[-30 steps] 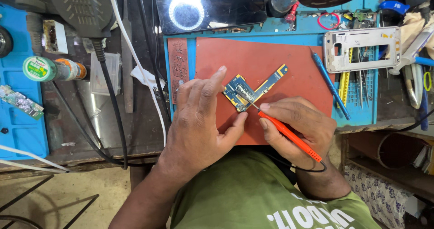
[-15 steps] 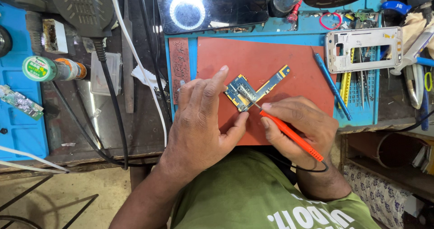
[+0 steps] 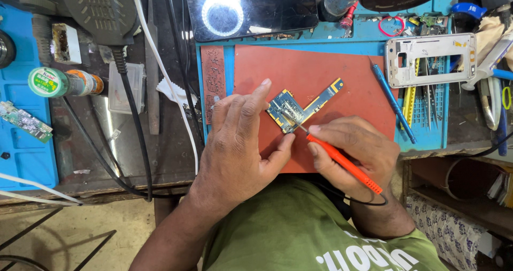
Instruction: The person applies flux to a small circuit board using a brush, then uses a soldering iron to reflow solder on several contact points. The person holds the board steady with one hand while applying heat with the other.
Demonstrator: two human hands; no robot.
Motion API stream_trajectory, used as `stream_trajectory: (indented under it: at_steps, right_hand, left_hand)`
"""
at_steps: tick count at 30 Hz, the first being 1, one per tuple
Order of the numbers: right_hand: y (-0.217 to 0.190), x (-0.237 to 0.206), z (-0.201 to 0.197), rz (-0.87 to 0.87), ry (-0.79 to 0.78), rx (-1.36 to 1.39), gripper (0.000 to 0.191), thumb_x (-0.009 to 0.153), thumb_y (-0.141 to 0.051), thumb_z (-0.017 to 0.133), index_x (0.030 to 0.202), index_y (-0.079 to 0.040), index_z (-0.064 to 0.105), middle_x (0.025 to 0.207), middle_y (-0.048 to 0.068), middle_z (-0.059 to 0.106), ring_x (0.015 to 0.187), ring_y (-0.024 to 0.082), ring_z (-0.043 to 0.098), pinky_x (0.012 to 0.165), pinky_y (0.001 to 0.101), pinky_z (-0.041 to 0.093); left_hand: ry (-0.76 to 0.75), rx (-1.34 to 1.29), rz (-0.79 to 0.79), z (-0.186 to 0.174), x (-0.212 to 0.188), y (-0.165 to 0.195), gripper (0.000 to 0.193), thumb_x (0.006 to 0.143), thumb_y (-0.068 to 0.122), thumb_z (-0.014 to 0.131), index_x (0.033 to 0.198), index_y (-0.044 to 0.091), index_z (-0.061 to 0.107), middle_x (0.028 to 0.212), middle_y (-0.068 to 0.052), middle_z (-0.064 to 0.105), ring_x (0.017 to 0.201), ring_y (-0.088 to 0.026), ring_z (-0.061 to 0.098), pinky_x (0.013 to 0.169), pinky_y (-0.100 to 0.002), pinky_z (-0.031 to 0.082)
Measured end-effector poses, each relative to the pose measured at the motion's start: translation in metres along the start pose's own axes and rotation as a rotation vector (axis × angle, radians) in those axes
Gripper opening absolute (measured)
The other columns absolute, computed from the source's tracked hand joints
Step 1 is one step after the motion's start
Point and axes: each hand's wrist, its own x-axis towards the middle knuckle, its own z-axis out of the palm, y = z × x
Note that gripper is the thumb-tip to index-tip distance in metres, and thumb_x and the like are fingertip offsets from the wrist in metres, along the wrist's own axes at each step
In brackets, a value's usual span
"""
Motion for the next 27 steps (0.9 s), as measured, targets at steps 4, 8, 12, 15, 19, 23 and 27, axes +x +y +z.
stream_trajectory:
  at_steps: [4, 8, 12, 15, 19, 23, 27]
  right_hand:
    - [-0.0005, -0.0004, 0.0003, 0.005, 0.002, 0.012, 0.027, 0.083, 0.002, 0.080, 0.109, 0.002, 0.073, 0.096, 0.011, 0.075, 0.089, 0.023, 0.073, 0.079, 0.0314, 0.058]
    - [0.0009, 0.0006, 0.0009, -0.047, -0.014, 0.009, 0.030, 0.081, 0.001, 0.081, 0.110, 0.002, 0.073, 0.096, 0.012, 0.075, 0.089, 0.023, 0.072, 0.081, 0.0321, 0.058]
    - [-0.0002, -0.0005, 0.0013, 0.016, -0.004, 0.005, 0.028, 0.082, 0.001, 0.081, 0.110, 0.002, 0.073, 0.096, 0.012, 0.075, 0.089, 0.023, 0.073, 0.079, 0.0314, 0.058]
    - [0.0003, 0.0001, 0.0002, -0.020, -0.023, -0.002, 0.029, 0.082, 0.001, 0.081, 0.111, 0.002, 0.073, 0.098, 0.012, 0.075, 0.091, 0.023, 0.073, 0.081, 0.0323, 0.058]
    - [0.0013, 0.0009, 0.0002, -0.024, -0.033, 0.002, 0.028, 0.083, 0.000, 0.080, 0.110, 0.003, 0.073, 0.098, 0.012, 0.076, 0.090, 0.024, 0.073, 0.080, 0.0321, 0.058]
    - [0.0007, -0.0009, 0.0012, 0.015, 0.000, 0.025, 0.026, 0.086, 0.001, 0.079, 0.112, 0.002, 0.073, 0.102, 0.013, 0.076, 0.095, 0.025, 0.074, 0.083, 0.0322, 0.059]
    - [0.0015, -0.0008, 0.0015, -0.008, -0.020, 0.014, 0.028, 0.084, 0.000, 0.080, 0.111, 0.003, 0.073, 0.100, 0.013, 0.076, 0.092, 0.024, 0.073, 0.081, 0.0320, 0.059]
  left_hand:
    - [-0.002, 0.003, -0.006, -0.0002, -0.0006, 0.0004, 0.083, 0.089, 0.022, 0.084, 0.153, 0.002, 0.036, 0.129, -0.018, 0.057, 0.123, -0.037, 0.053, 0.109, -0.050, 0.043]
    - [-0.002, 0.006, -0.004, 0.0001, -0.0010, 0.0006, 0.083, 0.088, 0.022, 0.083, 0.153, 0.002, 0.036, 0.129, -0.018, 0.057, 0.123, -0.037, 0.053, 0.110, -0.050, 0.043]
    - [0.000, 0.012, -0.001, -0.0001, -0.0012, 0.0001, 0.083, 0.088, 0.022, 0.083, 0.153, 0.002, 0.036, 0.129, -0.018, 0.057, 0.123, -0.037, 0.053, 0.110, -0.049, 0.043]
    - [-0.003, 0.009, 0.001, 0.0007, -0.0007, -0.0001, 0.083, 0.088, 0.022, 0.084, 0.153, 0.002, 0.036, 0.129, -0.018, 0.058, 0.123, -0.036, 0.053, 0.110, -0.049, 0.043]
    - [-0.002, 0.015, -0.008, 0.0005, -0.0018, 0.0008, 0.084, 0.088, 0.023, 0.084, 0.153, 0.002, 0.036, 0.129, -0.018, 0.058, 0.123, -0.037, 0.053, 0.110, -0.049, 0.044]
    - [0.004, 0.014, -0.003, 0.0010, -0.0013, 0.0004, 0.084, 0.088, 0.022, 0.084, 0.153, 0.002, 0.036, 0.129, -0.018, 0.058, 0.123, -0.037, 0.053, 0.110, -0.049, 0.044]
    - [0.004, 0.010, -0.001, 0.0013, -0.0017, 0.0004, 0.084, 0.088, 0.022, 0.084, 0.153, 0.002, 0.036, 0.129, -0.018, 0.058, 0.123, -0.037, 0.053, 0.109, -0.049, 0.044]
